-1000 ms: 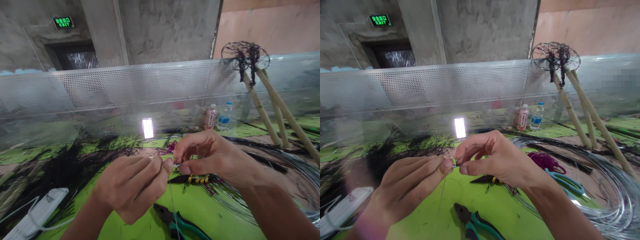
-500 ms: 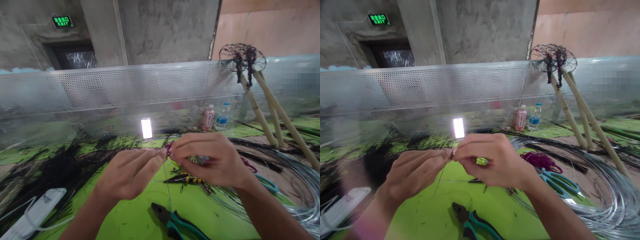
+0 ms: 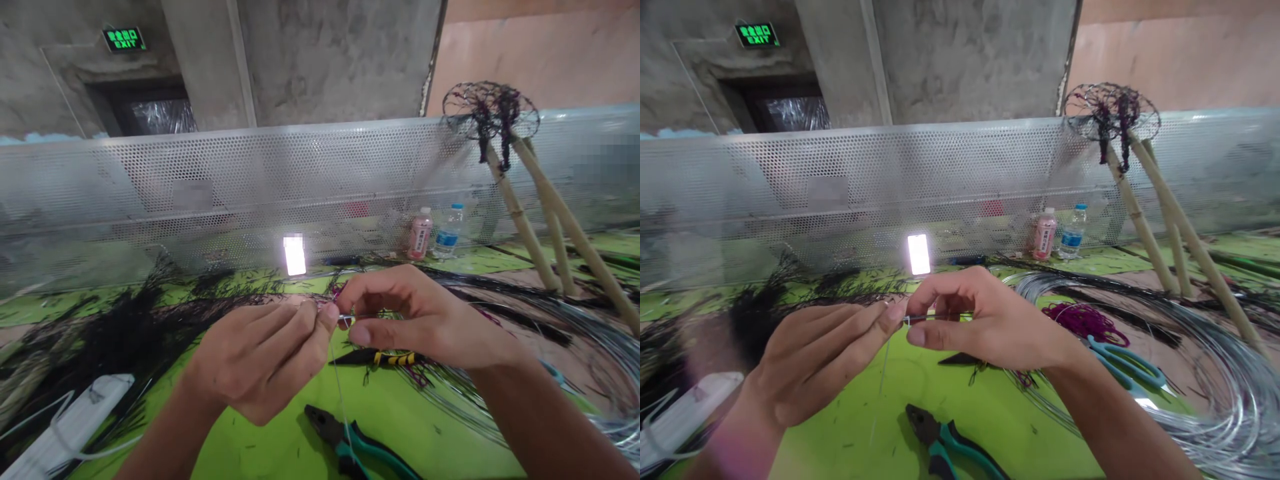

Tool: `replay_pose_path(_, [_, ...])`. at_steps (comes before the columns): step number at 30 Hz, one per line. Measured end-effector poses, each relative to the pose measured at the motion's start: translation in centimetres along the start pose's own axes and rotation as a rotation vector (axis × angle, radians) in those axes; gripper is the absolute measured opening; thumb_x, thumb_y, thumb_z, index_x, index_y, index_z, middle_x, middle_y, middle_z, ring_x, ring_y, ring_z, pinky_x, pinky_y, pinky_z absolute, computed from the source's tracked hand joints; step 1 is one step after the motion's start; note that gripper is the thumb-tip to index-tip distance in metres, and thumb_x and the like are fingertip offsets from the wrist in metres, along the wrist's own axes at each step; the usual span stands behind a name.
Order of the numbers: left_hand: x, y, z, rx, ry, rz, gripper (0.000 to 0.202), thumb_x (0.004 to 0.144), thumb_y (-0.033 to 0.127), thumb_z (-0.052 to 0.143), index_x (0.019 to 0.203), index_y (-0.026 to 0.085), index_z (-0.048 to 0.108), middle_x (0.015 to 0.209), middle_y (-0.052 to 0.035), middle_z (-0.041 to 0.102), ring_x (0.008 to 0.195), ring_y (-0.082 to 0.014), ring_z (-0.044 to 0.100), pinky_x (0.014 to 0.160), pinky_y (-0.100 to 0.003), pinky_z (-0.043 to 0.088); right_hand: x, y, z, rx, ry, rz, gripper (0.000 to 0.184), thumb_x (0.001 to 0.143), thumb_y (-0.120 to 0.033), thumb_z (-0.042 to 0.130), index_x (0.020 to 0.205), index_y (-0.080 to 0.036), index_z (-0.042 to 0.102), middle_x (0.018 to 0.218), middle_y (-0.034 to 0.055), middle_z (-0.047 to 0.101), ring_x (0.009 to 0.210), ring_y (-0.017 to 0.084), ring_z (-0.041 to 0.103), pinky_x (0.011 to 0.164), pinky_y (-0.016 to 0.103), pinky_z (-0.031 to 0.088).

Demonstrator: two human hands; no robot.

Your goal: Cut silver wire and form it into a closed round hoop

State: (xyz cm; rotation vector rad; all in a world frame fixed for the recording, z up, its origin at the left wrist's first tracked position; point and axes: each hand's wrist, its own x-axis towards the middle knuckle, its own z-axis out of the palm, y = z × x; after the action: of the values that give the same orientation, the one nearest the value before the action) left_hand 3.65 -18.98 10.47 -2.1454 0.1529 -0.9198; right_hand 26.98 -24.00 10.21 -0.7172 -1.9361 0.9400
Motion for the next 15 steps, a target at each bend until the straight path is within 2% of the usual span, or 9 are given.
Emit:
replay_pose_path(4, [0.2,0.4,-0.5,-0.021,-0.036,-0.055,0.02,0.097,0.011,0.053,0.111,0.002,0.065,0.101,-0.0151,0.076,0.095,-0.0224,0.074,0.08,-0.034,0.064,0.1,0.0,0.2,-0.003,0.052,-0.007,0.013,0.089,-0.029,0.072,0.087,-0.016,0.069,0.075,-0.0002,0.057,0.064,0.01,0.046,0.054,0.023,0.039])
replay_pose_path(9, [0.9,0.6,-0.7,-0.022,-0.052,-0.063,0.021,0.101,0.011,0.045,0.107,0.003,0.064,0.091,-0.0104,0.077,0.086,-0.0192,0.075,0.08,-0.03,0.063,-0.2,-0.4,0.3,-0.141,0.086,0.018,0.009,0.088,-0.026,0.072,0.085,-0.018,0.071,0.072,-0.0007,0.062,0.06,0.009,0.05,0.051,0.021,0.041])
replay_pose_path(11, [1.0,0.6,-0.5,-0.037,-0.047,-0.096,0.023,0.103,0.011,0.042,0.104,0.007,0.064,0.09,-0.007,0.077,0.08,-0.0162,0.074,0.075,-0.028,0.062,-0.4,-0.8,0.6,-0.279,0.144,-0.066,0.006,0.088,-0.019,0.07,0.082,-0.019,0.071,0.07,-0.0026,0.063,0.058,0.007,0.052,0.051,0.02,0.042])
replay_pose_path(15, [0.8,0.6,0.1,-0.077,-0.03,-0.2,0.019,0.103,0.011,0.045,0.104,0.012,0.064,0.089,-0.0002,0.078,0.076,-0.0119,0.074,0.07,-0.024,0.06,-0.5,-0.9,1.4,-0.762,0.342,-0.392,0.014,0.086,-0.009,0.065,0.076,-0.019,0.068,0.067,-0.0029,0.065,0.056,0.007,0.055,0.049,0.022,0.042])
